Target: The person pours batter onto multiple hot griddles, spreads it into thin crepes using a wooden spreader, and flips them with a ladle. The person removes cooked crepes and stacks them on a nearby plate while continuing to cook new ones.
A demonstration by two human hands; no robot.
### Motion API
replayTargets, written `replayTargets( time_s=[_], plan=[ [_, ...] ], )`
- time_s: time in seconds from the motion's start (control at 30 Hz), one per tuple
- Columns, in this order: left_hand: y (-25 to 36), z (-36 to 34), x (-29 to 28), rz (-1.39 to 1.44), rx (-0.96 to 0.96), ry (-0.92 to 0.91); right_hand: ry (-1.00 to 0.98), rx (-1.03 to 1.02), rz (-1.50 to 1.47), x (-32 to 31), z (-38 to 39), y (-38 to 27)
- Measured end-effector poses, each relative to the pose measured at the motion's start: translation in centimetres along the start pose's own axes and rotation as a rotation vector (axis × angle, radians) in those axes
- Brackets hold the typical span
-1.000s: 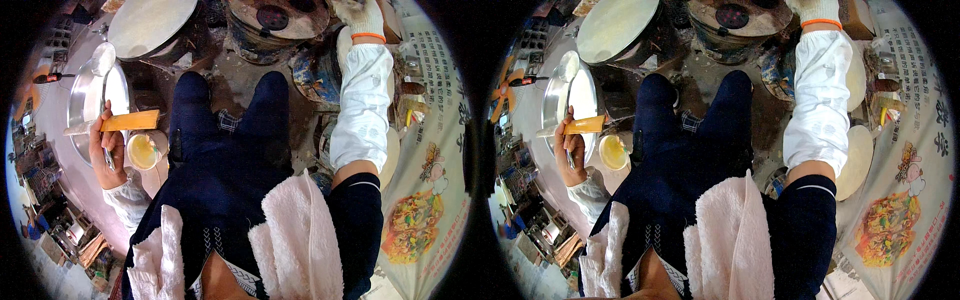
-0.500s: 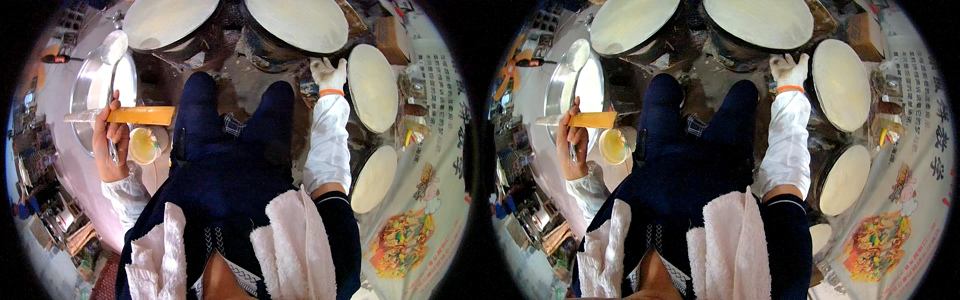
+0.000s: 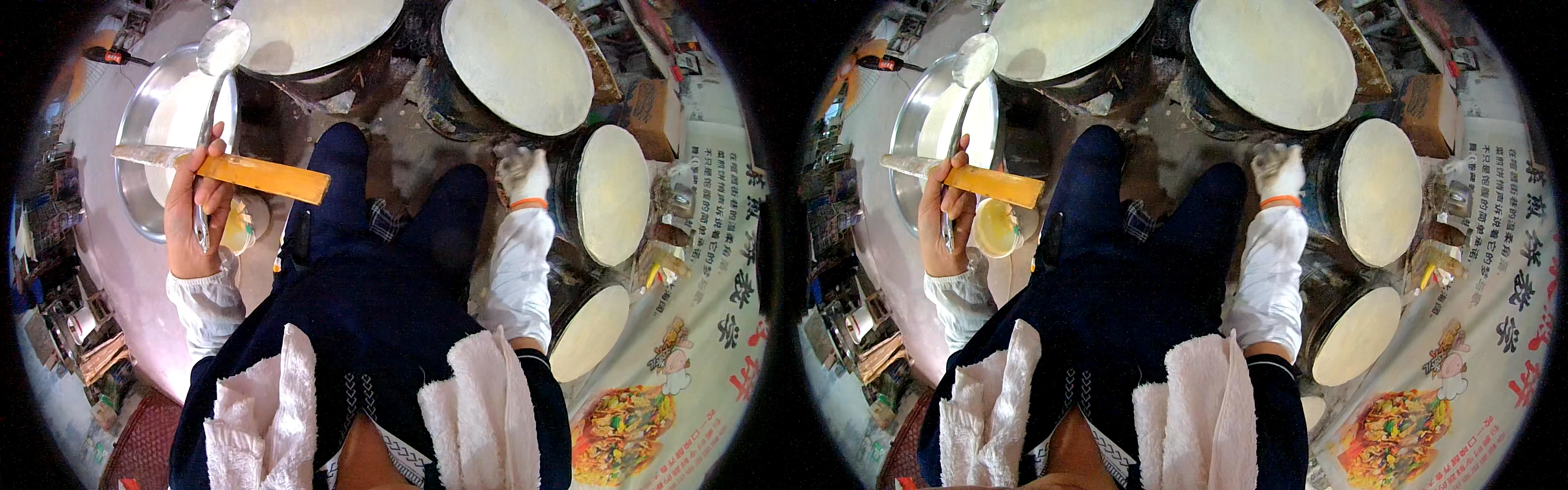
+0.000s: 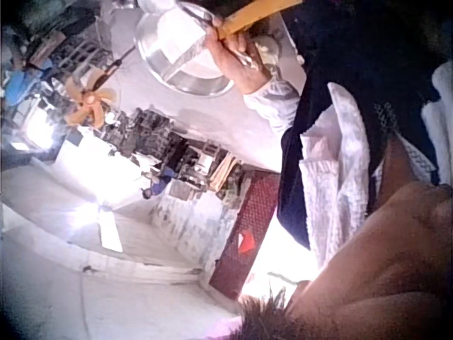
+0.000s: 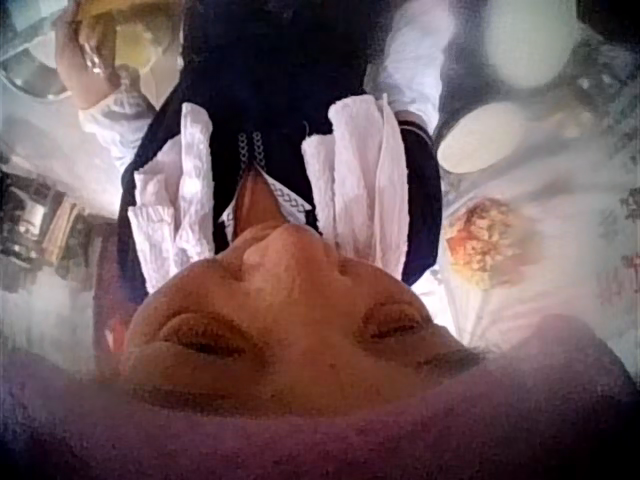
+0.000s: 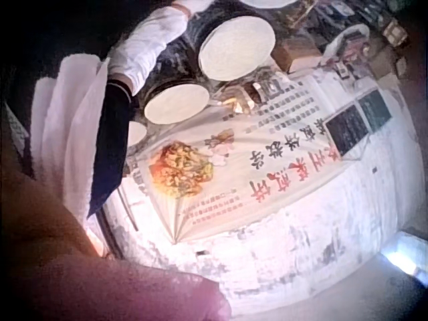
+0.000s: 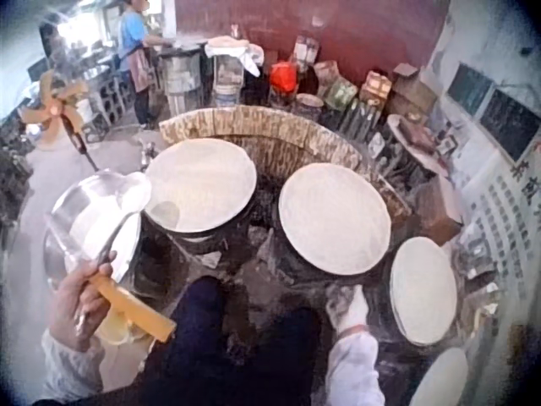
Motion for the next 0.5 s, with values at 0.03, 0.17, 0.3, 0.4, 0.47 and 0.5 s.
replayTargets(
  time_s=[0.03,0.17,0.3,0.4,0.47,0.5],
  plan=[
    [0.0,-0.3,0.1,-0.003,0.002,0.005,0.0,0.021,0.076,-0.5,-0.4,1.3],
    [0.0,-0.8,0.8,-0.042,0.008,0.021,-0.014,0.196,0.165,0.5,-0.4,6.1],
    [0.0,-1.3,1.0,-0.051,0.008,0.032,0.006,0.329,0.162,0.5,-3.2,9.2],
    [0.2,-1.8,1.2,-0.059,0.019,0.067,0.02,0.389,0.193,-0.6,-7.4,11.5],
    [0.6,-2.3,1.4,-0.068,0.027,0.117,0.087,0.418,0.236,-1.1,-10.1,12.8],
    [0.6,-2.1,1.8,-0.089,0.042,0.149,0.11,0.446,0.254,-0.9,-10.8,13.5]
  ],
)
Point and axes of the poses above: each hand's wrist, its own z-axis away from the middle knuckle, its own x-axis out of the palm, y = z × x, the point moved 2 cm from there along -z, towards the middle knuckle, and after that the axes turned 1 degree about z, right-handed, at the moved point
